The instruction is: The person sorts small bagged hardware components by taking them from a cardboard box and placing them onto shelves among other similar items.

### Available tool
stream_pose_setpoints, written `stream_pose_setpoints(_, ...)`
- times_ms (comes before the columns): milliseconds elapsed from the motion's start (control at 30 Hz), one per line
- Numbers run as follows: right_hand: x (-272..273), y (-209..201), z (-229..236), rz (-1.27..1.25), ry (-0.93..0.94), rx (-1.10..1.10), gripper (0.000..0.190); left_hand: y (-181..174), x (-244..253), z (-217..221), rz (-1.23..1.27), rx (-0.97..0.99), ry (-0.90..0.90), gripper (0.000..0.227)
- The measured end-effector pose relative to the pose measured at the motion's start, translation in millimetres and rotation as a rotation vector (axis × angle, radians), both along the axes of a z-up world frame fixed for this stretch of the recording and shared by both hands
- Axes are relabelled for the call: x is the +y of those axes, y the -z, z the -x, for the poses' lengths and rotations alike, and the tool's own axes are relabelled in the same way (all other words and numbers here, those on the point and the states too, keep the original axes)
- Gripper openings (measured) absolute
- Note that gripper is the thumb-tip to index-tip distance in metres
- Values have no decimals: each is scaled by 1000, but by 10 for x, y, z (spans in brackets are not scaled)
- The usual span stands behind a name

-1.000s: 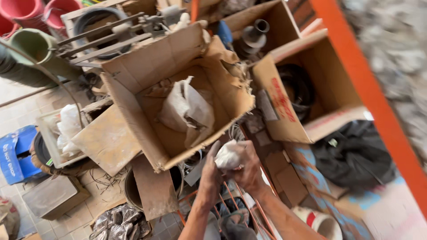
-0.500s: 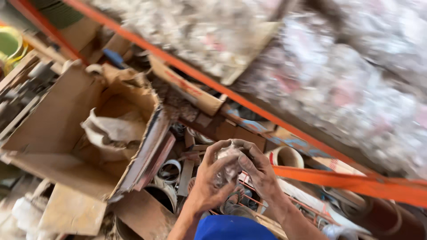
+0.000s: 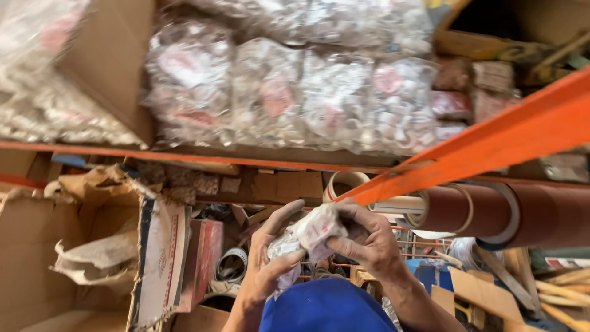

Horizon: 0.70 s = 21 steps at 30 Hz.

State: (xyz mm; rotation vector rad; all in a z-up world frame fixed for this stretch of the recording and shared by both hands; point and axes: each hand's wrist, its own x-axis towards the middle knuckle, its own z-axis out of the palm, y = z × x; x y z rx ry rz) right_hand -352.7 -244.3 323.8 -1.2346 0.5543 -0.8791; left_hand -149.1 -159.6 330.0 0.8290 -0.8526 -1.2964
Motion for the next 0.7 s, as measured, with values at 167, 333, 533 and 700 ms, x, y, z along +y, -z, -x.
stream_pose_setpoints(167,100,-166,386,319,57,164,48,-275,-232,424,89,-453,-50,28)
stream_pose_setpoints(333,156,-170,713,168,222,106,47,-289,-394,843,134,-449,-34,28)
stream_pose_setpoints(533,78,-202,1139,297,388,174,36,-408,-575,1210,178,-634,67,32)
stream_pose_setpoints(700,86,-83,1374,253,485,277,40,-343,-691,1500,136,-522,48,25)
